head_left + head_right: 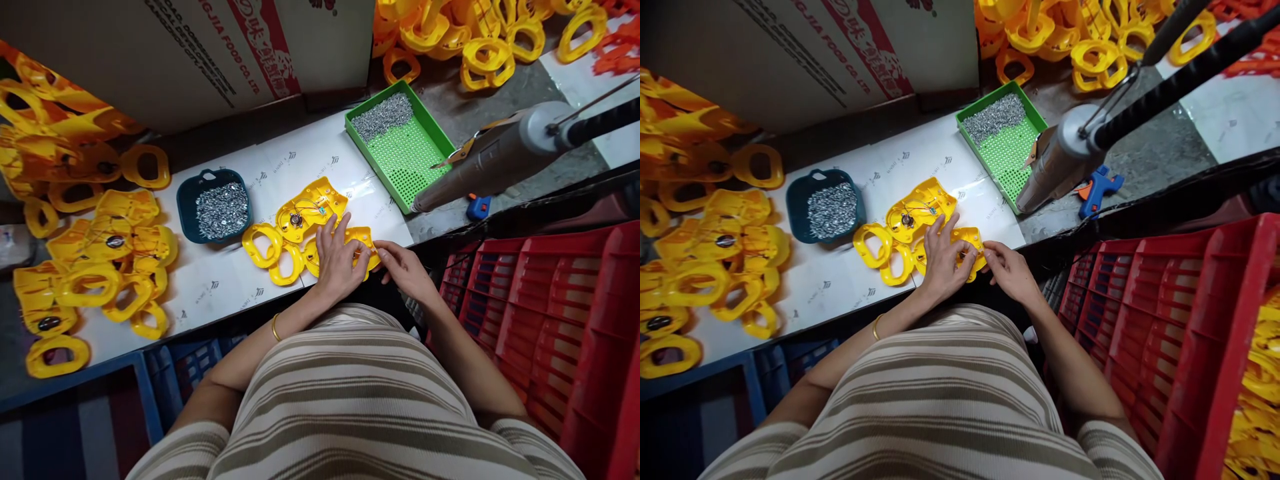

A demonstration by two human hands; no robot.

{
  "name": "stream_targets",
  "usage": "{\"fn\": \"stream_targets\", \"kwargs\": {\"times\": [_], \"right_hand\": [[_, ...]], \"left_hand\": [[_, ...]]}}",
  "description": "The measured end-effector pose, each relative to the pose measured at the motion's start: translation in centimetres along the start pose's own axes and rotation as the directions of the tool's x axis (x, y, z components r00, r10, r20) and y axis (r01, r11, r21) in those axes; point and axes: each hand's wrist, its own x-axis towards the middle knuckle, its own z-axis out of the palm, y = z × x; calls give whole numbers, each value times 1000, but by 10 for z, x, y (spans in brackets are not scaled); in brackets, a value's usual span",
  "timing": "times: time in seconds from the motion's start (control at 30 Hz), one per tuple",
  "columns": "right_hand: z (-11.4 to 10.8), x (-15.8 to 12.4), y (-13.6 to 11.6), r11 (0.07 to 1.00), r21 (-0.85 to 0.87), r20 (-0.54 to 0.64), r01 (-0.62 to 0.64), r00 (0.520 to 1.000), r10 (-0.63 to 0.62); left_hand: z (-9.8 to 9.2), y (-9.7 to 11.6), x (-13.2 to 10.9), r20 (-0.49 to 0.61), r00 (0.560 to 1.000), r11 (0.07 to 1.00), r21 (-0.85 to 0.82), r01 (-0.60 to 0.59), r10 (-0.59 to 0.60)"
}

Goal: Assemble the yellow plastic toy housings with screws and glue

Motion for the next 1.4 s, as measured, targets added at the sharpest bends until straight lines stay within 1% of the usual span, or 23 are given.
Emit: {"fn": "stream_targets", "kwargs": {"times": [0.07,0.17,0.23,0.33,0.4,0.5,0.63,0.77,0.83,0.93,1.03,1.13,1.23,1.3,1.37,1.4], "right_hand": [[1,6,-5,999,13,14,-45,999,45],[3,12,-12,994,41,95,-97,991,93],[4,13,-16,983,95,137,-159,980,145],[7,12,-18,955,194,156,-225,968,197],[7,11,-18,949,224,151,-223,970,192],[7,10,-18,956,198,167,-216,969,184],[3,9,-21,958,157,239,-238,951,197],[0,8,-22,953,129,304,-273,926,224],[-1,6,-21,961,110,314,-254,926,208],[-3,3,-19,981,68,343,-182,928,148],[-5,0,-19,992,16,366,-128,924,113],[-7,-1,-19,995,-20,380,-102,919,102],[-8,-1,-19,996,-32,393,-85,915,91],[-8,-2,-19,997,-28,405,-78,911,82],[-8,-2,-21,997,-19,404,-72,912,74],[-7,-3,-22,997,-16,400,-72,913,72]], "left_hand": [[-1,-1,0,-16,1000,1000,-2,-19,18],[-3,-4,-2,-37,998,999,-2,-42,42],[-4,-5,-5,-41,998,999,-12,-47,46],[-5,-8,-10,-28,999,998,-49,-38,37],[-4,-11,-13,-16,999,997,-67,-31,30],[-3,-14,-16,-17,999,997,-77,-32,30],[-5,-17,-14,-22,999,992,-124,-37,35],[-10,-17,-13,5,999,989,-142,-39,40],[-15,-18,-13,39,997,989,-136,-60,66],[-24,-22,-14,93,987,987,-110,-118,128],[-32,-29,-9,85,976,978,-70,-196,202],[-35,-37,1,104,944,949,-83,-305,313],[-37,-44,14,158,878,892,-102,-441,452],[-38,-46,20,167,829,845,-93,-526,534],[-39,-47,24,170,790,807,-90,-583,590],[-39,-47,25,173,779,797,-91,-597,603]]}}
